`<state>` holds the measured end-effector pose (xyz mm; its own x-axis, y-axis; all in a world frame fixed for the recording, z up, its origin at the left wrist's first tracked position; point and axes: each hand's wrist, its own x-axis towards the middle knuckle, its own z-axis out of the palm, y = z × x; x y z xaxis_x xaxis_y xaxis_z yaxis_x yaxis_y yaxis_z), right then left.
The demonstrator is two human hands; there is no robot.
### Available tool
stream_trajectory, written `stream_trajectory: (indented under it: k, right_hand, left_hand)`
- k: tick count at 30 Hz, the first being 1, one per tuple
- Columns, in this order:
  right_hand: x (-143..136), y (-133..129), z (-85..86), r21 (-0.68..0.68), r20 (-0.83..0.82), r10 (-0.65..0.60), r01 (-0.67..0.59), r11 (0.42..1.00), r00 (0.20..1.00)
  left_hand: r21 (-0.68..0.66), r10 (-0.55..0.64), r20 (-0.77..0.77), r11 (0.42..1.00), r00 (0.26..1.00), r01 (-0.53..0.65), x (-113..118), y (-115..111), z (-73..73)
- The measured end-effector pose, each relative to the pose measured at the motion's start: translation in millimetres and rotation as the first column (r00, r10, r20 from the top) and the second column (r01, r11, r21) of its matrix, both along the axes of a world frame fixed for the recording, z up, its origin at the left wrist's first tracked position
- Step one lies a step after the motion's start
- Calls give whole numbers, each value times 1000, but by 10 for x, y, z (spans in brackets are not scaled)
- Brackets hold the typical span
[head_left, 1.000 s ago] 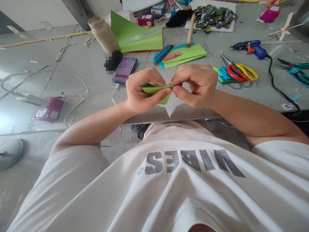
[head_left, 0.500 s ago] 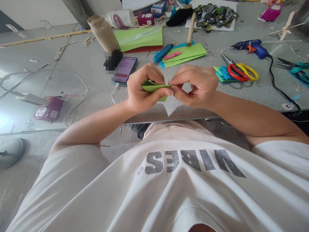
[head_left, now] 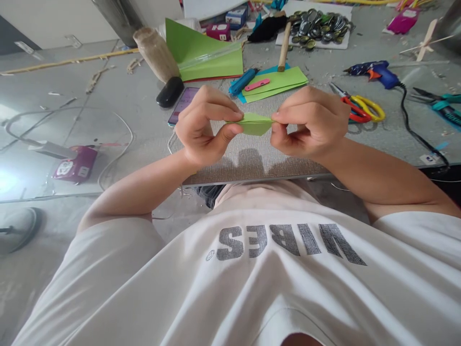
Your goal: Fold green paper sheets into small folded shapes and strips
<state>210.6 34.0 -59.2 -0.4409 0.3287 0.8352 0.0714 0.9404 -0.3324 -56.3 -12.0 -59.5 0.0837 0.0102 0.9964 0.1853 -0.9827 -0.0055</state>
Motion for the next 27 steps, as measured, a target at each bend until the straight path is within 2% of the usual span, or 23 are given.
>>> stream_trajectory:
  k: [6,9,12,14,16,18,20,23,27]
  right_hand:
    - [6,51,-31,-27,-28,18,-19,999,999]
    - [-11,61,-46,-52,-63,44,-47,998,997]
    - [-25,75,-64,-83,-88,27,-34,996,996]
    - [-36,74,-65,-40,-61,25,-28,999,998]
    - [-57,50,-48,88,-32,41,-38,995,999]
    - [-88,-1,-19,260,-35,57,-46,965,998]
    - [-121,-70,11,376,-57,61,-35,926,997]
    - [-147,-164,33,408,-65,73,-40,912,995]
    - [-130,-198,-4,293,50,33,-46,955,998]
  left_hand:
    - [-46,51,-51,998,997,-53,-52,-51,26]
    - [-22,37,-57,999,998,-38,-53,-49,46]
    - [-63,28,-52,998,998,-31,-27,-39,47]
    - [-143,11,-98,989,995,-25,-18,-30,16]
    - [-215,-41,-176,977,983,2,-23,-17,-38]
    - [-270,-105,-247,962,963,36,-36,-10,-94]
    - [-305,-152,-275,950,949,64,-45,-27,-125]
    - [-371,-176,-272,926,946,66,-34,-107,-104]
    - [-385,-178,-270,921,946,64,0,-209,-40]
